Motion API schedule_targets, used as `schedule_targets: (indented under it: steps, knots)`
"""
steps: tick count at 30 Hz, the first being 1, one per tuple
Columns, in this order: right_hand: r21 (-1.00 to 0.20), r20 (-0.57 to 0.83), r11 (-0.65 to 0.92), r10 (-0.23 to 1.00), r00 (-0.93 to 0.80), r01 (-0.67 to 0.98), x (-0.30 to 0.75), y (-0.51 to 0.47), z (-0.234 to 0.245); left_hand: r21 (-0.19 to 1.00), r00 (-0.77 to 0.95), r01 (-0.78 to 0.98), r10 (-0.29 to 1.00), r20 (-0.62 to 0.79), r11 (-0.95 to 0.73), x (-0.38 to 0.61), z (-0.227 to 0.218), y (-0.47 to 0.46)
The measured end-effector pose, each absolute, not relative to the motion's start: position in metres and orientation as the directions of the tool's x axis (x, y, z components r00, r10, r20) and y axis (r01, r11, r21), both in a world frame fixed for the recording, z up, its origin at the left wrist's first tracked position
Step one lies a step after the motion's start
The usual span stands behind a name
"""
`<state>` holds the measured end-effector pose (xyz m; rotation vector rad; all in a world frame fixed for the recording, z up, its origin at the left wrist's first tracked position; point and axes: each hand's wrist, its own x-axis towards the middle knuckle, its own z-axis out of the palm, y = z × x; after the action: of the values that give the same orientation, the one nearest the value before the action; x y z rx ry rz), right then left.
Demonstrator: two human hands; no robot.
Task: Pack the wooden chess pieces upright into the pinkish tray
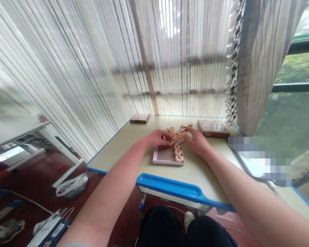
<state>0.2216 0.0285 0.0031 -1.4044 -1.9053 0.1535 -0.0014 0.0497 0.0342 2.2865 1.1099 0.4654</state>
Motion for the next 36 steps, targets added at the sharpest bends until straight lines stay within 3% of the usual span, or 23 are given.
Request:
schedule_targets:
  steps: [9, 19, 25, 36]
  knots:
    - [-0.536, 0.478, 0.402, 0.869, -0.125, 0.742, 0.222, 0.031, 0.003, 0.633, 0.608, 0.578, 0.789, 0.086, -0.515, -0.001, 0.035, 0.048]
    - [-0.456, 0.529, 0.446, 0.832, -0.169, 0.770, 0.222, 0.028, 0.008, 0.630, 0.617, 0.569, 0.781, 0.098, -0.528, -0.002, 0.035, 0.048]
    - [-0.438, 0.526, 0.588, 0.781, -0.337, 0.680, 0.215, 0.023, 0.007, 0.617, 0.624, 0.575, 0.776, 0.093, -0.537, -0.001, 0.038, 0.047]
    - [-0.484, 0.495, 0.557, 0.810, -0.314, 0.674, 0.215, 0.021, 0.008, 0.633, 0.611, 0.581, 0.788, 0.075, -0.511, -0.002, 0.037, 0.047]
